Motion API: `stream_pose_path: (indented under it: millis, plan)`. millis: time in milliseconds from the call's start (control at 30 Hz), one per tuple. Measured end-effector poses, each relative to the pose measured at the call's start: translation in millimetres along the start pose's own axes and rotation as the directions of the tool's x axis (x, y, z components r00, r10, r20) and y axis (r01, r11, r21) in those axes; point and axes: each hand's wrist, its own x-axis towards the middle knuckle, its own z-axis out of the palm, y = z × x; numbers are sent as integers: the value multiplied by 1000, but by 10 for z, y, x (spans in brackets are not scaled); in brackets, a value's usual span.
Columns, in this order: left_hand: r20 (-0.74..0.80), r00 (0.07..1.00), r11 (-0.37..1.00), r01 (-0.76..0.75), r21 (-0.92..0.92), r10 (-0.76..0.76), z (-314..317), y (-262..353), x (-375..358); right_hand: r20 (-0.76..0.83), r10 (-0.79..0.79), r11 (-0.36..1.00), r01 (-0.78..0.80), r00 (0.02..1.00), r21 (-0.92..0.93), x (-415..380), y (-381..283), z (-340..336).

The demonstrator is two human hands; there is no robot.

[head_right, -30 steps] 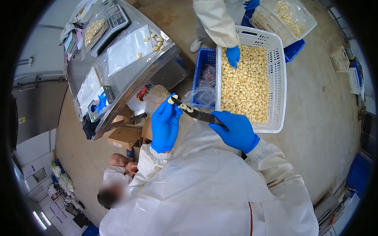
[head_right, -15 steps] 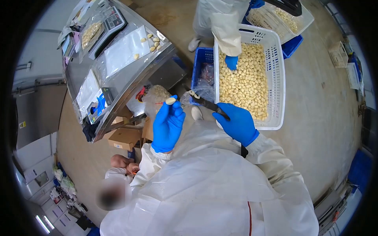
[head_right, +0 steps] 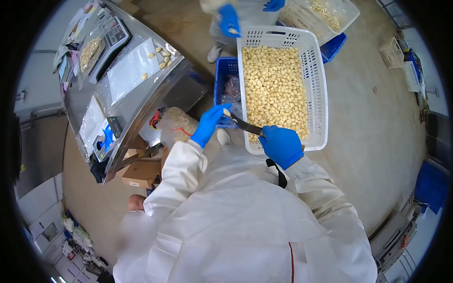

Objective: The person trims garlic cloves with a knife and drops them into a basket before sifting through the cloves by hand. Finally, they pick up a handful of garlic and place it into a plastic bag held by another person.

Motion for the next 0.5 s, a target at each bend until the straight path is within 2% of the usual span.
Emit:
stream_pose_path:
  millis: [33,67,167,200,300,333,433,500]
  plan:
    - [15,998,993,69,-100,-68,-49,-1,70,-7,14,1000,-14,1000,25,-29,18,-20]
    - [-70,994,976,68,-207,-84,-55,-16,107,-15,24,998,-24,1000,50,-49,35,-39]
    - [-43,976,857,166,-488,-214,-327,-353,195,-48,40,995,-35,998,95,-86,77,-64]
    - [-39,976,857,167,-487,-213,-340,-286,128,-9,61,989,-59,998,134,-64,92,-58]
    - [-155,982,952,59,-300,-110,-288,-169,-76,50,98,994,-100,994,43,75,109,51]
    - [-140,985,966,64,-250,-102,-202,19,-189,66,84,996,-85,994,25,141,130,136]
    - [9,990,892,129,-433,-139,132,290,-403,153,22,1000,-20,988,-13,338,18,217]
    - [4,978,851,184,-492,-209,15,-132,-296,285,19,997,2,958,-74,418,-102,60]
